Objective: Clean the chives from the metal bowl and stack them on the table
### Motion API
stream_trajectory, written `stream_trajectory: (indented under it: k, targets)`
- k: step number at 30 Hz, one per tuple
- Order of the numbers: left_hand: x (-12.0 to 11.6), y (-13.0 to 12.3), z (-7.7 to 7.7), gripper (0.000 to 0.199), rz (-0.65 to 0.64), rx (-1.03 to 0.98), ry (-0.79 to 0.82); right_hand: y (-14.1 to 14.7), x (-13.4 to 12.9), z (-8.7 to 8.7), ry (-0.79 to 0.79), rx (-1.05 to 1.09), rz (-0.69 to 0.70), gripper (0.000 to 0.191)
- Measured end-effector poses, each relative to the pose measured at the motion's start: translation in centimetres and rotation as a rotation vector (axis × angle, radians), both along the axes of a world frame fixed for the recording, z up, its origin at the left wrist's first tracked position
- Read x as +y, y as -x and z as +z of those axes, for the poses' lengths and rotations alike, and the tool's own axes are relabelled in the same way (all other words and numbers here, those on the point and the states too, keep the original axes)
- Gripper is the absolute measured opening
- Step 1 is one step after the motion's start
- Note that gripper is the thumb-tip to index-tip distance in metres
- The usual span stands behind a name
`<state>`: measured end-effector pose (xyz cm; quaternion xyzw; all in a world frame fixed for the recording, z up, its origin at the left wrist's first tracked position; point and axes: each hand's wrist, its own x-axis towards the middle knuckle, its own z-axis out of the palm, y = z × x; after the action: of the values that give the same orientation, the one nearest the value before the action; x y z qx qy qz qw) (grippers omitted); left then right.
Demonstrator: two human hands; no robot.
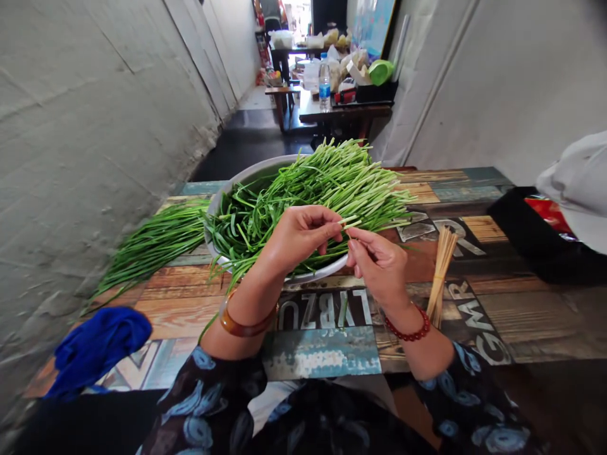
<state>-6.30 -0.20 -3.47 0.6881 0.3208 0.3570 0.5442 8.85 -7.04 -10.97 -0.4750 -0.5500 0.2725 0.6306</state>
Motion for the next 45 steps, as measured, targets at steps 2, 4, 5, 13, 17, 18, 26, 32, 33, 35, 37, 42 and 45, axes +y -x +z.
stream_trajectory:
  k: [2, 4, 5, 13, 17, 18, 26, 32, 33, 35, 37, 42, 45]
  targets:
    - [0.0, -0.2, -0.1, 0.022, 0.0, -0.024, 0.032, -0.1, 0.0, 0.0, 0.007, 0.005, -0.002, 0.024]
    - [-0.1, -0.4, -0.1, 0.024, 0.006, -0.033, 0.06, -0.2, 0.1, -0.1, 0.012, 0.011, 0.001, 0.025]
    - [-0.1, -0.5, -0.2, 0.024, 0.013, -0.031, 0.07, -0.3, 0.1, -0.1, 0.012, 0.01, 0.002, 0.026]
    - [0.2, -0.9, -0.5, 0.027, 0.091, 0.019, 0.092, -0.6, 0.4, -0.2, 0.002, -0.004, 0.0, 0.03]
    - [0.2, -1.0, -0.4, 0.026, 0.098, 0.034, 0.104, -0.7, 0.5, -0.3, 0.026, -0.002, 0.017, 0.031]
    - [0.2, -1.0, -0.3, 0.026, 0.098, 0.034, 0.105, -0.7, 0.5, -0.4, 0.025, 0.002, 0.023, 0.031]
    - [0.2, -1.1, -0.3, 0.026, 0.084, 0.028, 0.09, -0.7, 0.4, -0.5, 0.04, -0.006, 0.027, 0.031]
    - [0.0, -1.1, -0.2, 0.023, 0.074, 0.038, 0.087, -0.8, 0.4, -0.5, 0.049, -0.014, 0.021, 0.031]
    - [-0.1, -1.1, -0.2, 0.022, 0.072, 0.04, 0.082, -0.8, 0.4, -0.5, 0.049, -0.015, 0.021, 0.031]
    - [-0.1, -1.2, -0.2, 0.021, 0.071, 0.04, 0.071, -0.8, 0.4, -0.6, 0.047, -0.01, 0.023, 0.031]
    - [-0.1, -1.2, -0.2, 0.02, 0.073, 0.035, 0.064, -0.7, 0.5, -0.7, 0.043, -0.001, 0.025, 0.03]
    - [0.0, -1.2, -0.3, 0.019, 0.062, 0.036, 0.063, -0.7, 0.5, -0.6, 0.045, -0.01, 0.018, 0.031]
    - [0.0, -1.2, -0.3, 0.019, 0.068, 0.049, 0.063, -0.7, 0.4, -0.5, 0.043, -0.02, 0.01, 0.031]
